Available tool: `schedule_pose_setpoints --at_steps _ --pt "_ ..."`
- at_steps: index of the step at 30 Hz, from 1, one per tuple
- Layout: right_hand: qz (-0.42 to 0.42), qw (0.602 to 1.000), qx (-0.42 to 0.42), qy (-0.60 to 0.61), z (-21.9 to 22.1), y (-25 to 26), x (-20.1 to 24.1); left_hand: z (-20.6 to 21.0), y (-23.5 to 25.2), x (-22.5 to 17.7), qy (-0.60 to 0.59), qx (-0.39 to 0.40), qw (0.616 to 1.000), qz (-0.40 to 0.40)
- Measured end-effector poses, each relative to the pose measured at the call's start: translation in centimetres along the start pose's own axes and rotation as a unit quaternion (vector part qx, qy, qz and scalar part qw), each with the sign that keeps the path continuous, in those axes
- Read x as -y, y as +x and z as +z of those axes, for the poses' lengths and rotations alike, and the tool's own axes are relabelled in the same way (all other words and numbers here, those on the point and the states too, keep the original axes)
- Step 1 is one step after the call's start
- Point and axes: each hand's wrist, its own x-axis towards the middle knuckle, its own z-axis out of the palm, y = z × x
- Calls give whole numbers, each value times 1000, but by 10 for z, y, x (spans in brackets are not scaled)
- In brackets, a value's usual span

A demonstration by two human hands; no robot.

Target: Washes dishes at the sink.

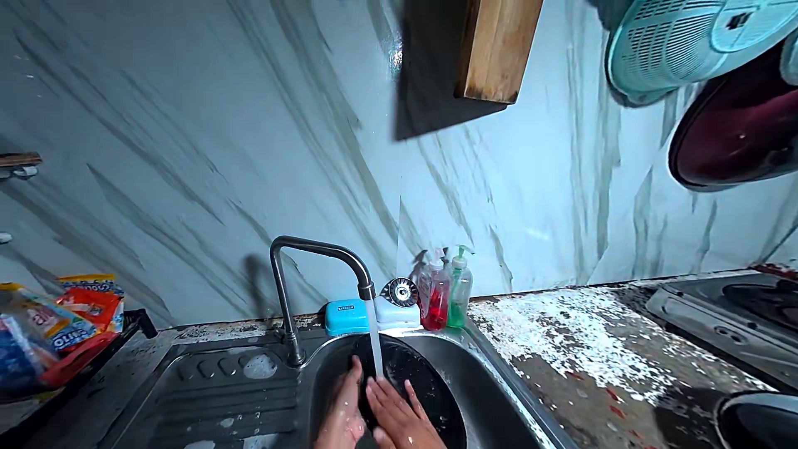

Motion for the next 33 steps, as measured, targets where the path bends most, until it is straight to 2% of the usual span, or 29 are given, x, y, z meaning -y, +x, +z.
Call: schedule_pose_setpoints --at_steps 4,7,9,12,13,14,16,18,20,22,24,25,27,29,31,32,33 --pt "182 983 29 -2 -12 61 -5 4 -11 10 141 -66 981 116" --pt "284 958 42 17 -20 89 -9 2 -11 13 198 -117 963 139" --pt "266 963 40 3 -5 86 0 -6 -10 15 196 -130 963 128" --pt "128 992 19 -6 20 67 8 -14 -4 19 173 -144 962 152" --pt "111 994 15 0 21 66 2 -16 -8 17 179 -141 961 154" --pt "127 992 13 13 17 69 -4 -18 -13 15 197 -139 958 154" --pt "228 972 35 50 -1 83 -17 -17 -23 12 252 -139 945 158" --pt "290 954 41 63 -7 91 -24 -16 -31 11 288 -140 934 157" --pt "268 962 18 48 2 84 -9 -19 -28 15 305 -142 926 172" --pt "184 982 -25 36 21 72 3 -23 -22 17 320 -138 917 193" --pt "134 988 -61 39 28 71 -5 -29 -20 13 348 -120 903 223" --pt "139 985 -84 52 26 74 -17 -33 -22 10 368 -104 893 239" --pt "204 965 -112 123 6 79 -52 -42 -20 8 379 -67 870 307" --pt "267 939 -95 196 -24 67 -84 -56 -9 10 348 -34 849 396" --pt "248 939 -74 228 -42 46 -101 -67 11 11 331 -28 813 479" --pt "219 940 -72 250 -47 35 -104 -69 20 11 346 -48 796 494" --pt "199 936 -83 278 -48 26 -103 -67 24 8 385 -86 786 477"
